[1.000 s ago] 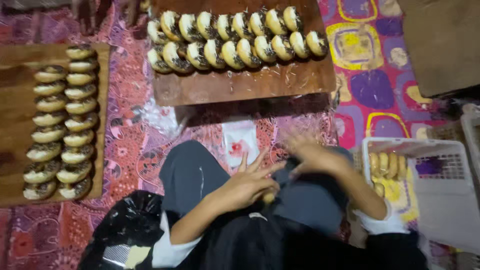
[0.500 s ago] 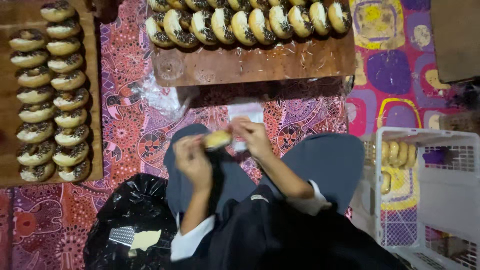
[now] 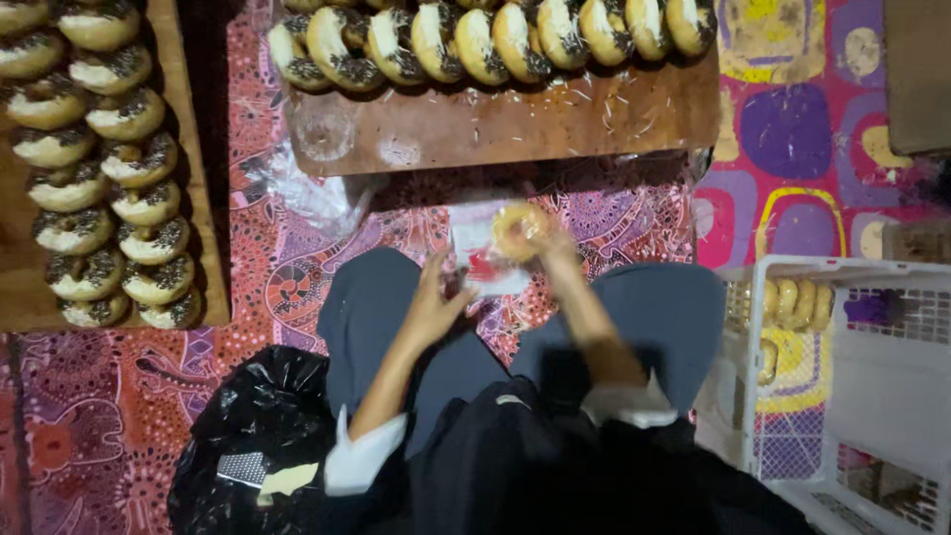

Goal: The person grates a block of white cheese over rows of donuts arranged on a wooden board. They then pick up individual donuts, dip them into a red substance, and place them back on the board or into a plastic basket.

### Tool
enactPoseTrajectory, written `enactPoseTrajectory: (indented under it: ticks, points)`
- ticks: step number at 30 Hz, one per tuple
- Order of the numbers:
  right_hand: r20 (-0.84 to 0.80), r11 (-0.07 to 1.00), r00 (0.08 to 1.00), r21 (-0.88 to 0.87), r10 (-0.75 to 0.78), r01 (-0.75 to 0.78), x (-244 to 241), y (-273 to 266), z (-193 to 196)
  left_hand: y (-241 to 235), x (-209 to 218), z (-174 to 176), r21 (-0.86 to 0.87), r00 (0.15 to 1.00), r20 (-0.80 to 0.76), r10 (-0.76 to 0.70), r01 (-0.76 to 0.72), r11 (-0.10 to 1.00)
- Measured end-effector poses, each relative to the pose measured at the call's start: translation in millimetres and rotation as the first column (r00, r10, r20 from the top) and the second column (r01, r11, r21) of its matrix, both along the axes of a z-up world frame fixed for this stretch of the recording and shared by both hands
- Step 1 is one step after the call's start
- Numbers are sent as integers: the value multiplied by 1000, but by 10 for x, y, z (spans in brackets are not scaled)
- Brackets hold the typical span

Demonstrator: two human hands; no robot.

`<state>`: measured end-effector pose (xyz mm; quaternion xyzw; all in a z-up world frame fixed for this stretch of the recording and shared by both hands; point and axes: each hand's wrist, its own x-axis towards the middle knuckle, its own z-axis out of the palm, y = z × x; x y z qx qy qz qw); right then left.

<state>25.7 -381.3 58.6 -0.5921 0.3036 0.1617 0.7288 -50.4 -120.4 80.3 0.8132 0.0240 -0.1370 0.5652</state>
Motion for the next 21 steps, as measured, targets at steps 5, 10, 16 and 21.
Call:
enactPoseTrajectory:
  ticks: [5, 10, 16, 21]
  points:
    - [257, 354, 925, -923, 279, 150, 540, -315, -353, -426, 794, -648, 846, 949, -142, -281, 264, 463]
    - [-136, 38, 444, -932, 886, -362, 427, 762, -816, -402, 747, -1081, 902, 956, -24, -292, 147, 406]
    - [-479, -306, -68, -439, 875, -845, 990, 860, -375, -411, 779, -950, 786, 969, -142, -203, 235, 572]
    - [297, 412, 314, -810, 902, -418, 291, 471, 282, -407, 778, -1046, -249, 875, 128, 468, -428, 869]
